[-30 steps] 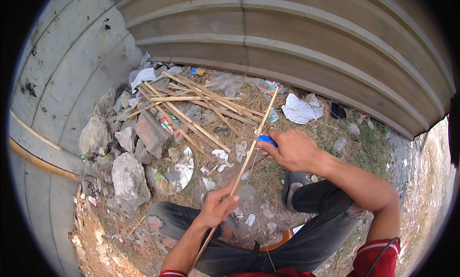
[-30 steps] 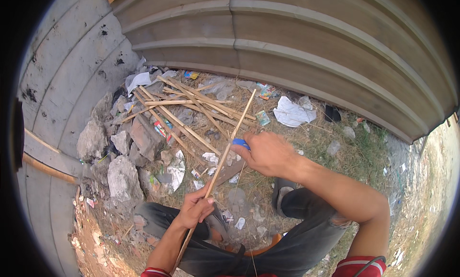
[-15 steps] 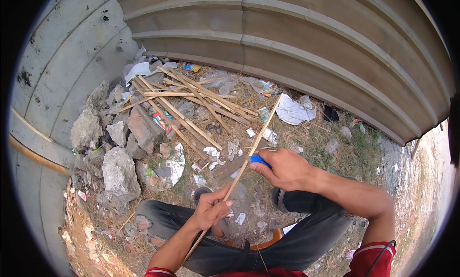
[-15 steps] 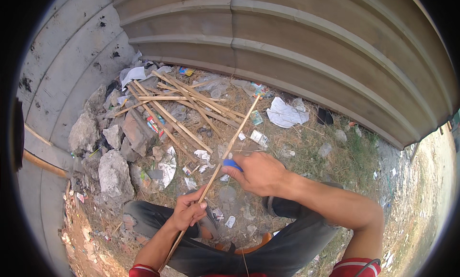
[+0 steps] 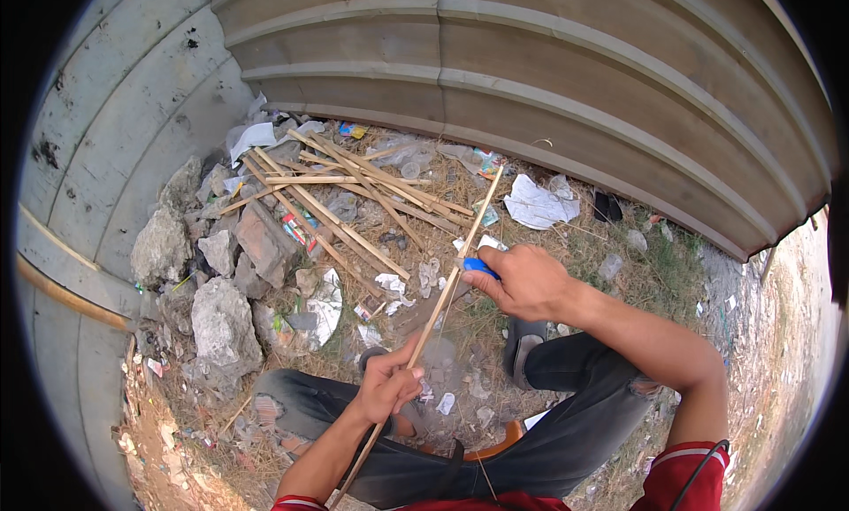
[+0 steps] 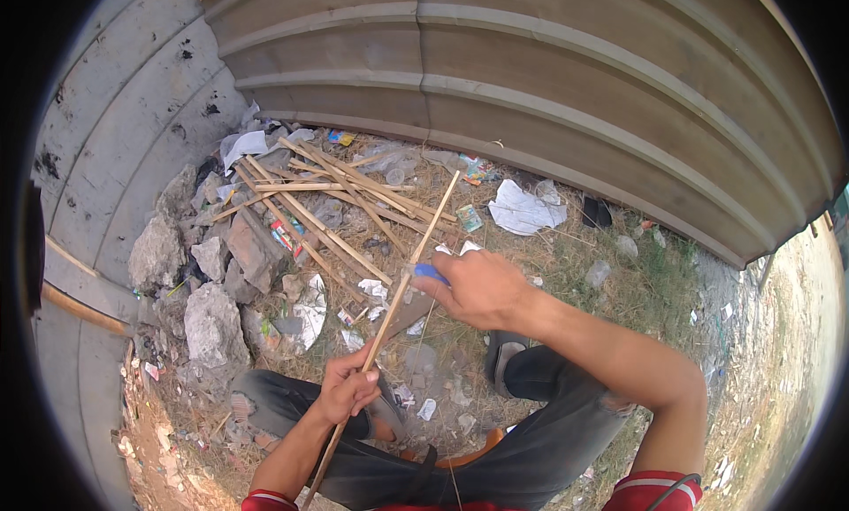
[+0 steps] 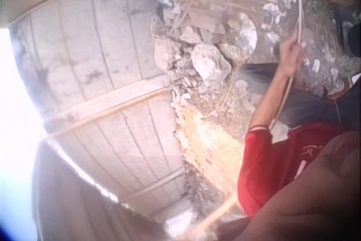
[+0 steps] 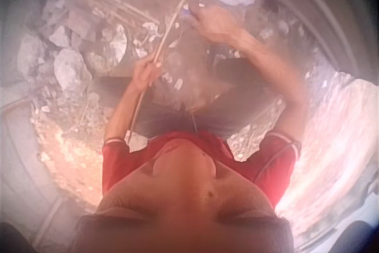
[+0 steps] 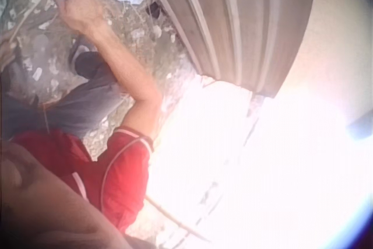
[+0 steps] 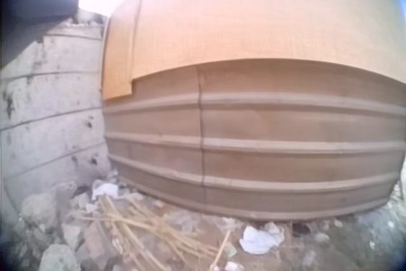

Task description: The person sits on the ground and uses a utility knife to shave thin strips from a long wooden stick. They repeatedly run the blade along the stick's length to remove material, creating a pile of wood shavings on the ground.

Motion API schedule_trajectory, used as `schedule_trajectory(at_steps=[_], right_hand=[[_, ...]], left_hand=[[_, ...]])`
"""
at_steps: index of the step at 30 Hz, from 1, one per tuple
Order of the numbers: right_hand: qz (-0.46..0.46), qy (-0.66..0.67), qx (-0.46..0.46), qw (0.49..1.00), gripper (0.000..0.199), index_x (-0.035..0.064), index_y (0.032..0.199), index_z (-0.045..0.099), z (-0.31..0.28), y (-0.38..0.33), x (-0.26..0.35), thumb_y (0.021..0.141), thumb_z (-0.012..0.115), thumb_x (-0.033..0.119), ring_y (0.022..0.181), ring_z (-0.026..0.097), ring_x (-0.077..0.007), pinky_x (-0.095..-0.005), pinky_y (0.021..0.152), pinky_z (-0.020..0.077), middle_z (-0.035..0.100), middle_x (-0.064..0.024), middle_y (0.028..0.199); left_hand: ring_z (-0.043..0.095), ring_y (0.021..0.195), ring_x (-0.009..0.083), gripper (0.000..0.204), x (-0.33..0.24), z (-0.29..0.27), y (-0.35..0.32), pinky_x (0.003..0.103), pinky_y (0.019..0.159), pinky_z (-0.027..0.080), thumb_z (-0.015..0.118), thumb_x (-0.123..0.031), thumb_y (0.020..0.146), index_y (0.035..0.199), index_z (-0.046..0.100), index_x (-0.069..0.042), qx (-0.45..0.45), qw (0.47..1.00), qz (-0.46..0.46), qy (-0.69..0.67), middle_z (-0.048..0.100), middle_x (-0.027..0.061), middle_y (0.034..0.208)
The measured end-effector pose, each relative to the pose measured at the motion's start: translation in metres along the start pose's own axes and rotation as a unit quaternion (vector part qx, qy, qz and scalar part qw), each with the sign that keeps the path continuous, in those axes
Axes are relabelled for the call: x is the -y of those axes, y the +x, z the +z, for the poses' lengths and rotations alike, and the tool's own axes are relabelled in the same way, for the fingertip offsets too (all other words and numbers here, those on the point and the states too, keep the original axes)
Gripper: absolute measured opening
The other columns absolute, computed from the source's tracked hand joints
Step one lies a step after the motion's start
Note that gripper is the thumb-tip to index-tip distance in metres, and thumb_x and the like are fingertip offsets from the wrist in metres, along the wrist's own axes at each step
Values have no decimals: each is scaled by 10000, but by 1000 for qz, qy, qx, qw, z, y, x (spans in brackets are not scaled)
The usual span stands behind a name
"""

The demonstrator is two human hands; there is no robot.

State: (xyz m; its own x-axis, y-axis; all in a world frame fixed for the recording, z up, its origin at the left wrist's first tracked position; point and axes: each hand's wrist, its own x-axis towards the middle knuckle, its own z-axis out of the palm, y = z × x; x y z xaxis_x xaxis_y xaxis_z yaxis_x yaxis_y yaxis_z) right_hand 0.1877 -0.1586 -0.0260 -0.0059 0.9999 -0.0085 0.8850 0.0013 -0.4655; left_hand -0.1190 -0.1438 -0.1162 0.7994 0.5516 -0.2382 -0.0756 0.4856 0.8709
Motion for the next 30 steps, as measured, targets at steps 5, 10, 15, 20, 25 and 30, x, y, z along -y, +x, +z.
schedule_trajectory(at_steps=[5,10,15,20,25,30], right_hand=[[73,42,-86,993,547,-37,1003,654,-25,24,-50,1053,462,473,768,658,-496,-538,733,524,668,-275,759],[-28,7,-7,1000,559,-36,1005,655,0,-7,-12,1047,465,488,770,655,-501,-545,729,515,663,-270,747],[108,24,-226,968,577,-30,934,662,-34,27,-86,1045,474,503,709,636,-467,-533,703,485,633,-254,703],[118,139,-219,959,534,-23,910,565,-27,11,-80,1043,511,491,655,533,-314,-446,674,456,586,-184,736],[64,179,-133,973,372,-3,1001,527,-34,7,-34,1035,587,362,716,552,-307,-435,707,465,583,-153,794],[-99,113,-176,973,305,-7,1013,596,-15,14,-43,1044,549,293,722,581,-431,-492,691,464,626,-213,791]], left_hand=[[328,447,47,597,3,-4,-8,239,423,302,523,-21,999,1564,335,15,23,999,-14,19,397,-31,582],[349,450,41,589,2,-4,1,236,417,299,529,-12,1004,1560,338,19,30,999,13,24,415,-37,587],[367,487,34,608,-2,0,0,232,443,302,556,17,993,1560,337,23,33,999,14,29,447,-51,637],[412,615,11,596,-8,6,1,218,533,322,577,15,995,1547,354,44,18,996,26,83,519,-60,782],[426,561,5,598,-2,6,5,210,489,320,577,48,973,1536,375,45,4,988,79,135,576,-38,783],[456,583,-10,607,4,3,10,195,503,328,576,60,962,1533,372,58,-8,983,94,158,630,-22,856]])
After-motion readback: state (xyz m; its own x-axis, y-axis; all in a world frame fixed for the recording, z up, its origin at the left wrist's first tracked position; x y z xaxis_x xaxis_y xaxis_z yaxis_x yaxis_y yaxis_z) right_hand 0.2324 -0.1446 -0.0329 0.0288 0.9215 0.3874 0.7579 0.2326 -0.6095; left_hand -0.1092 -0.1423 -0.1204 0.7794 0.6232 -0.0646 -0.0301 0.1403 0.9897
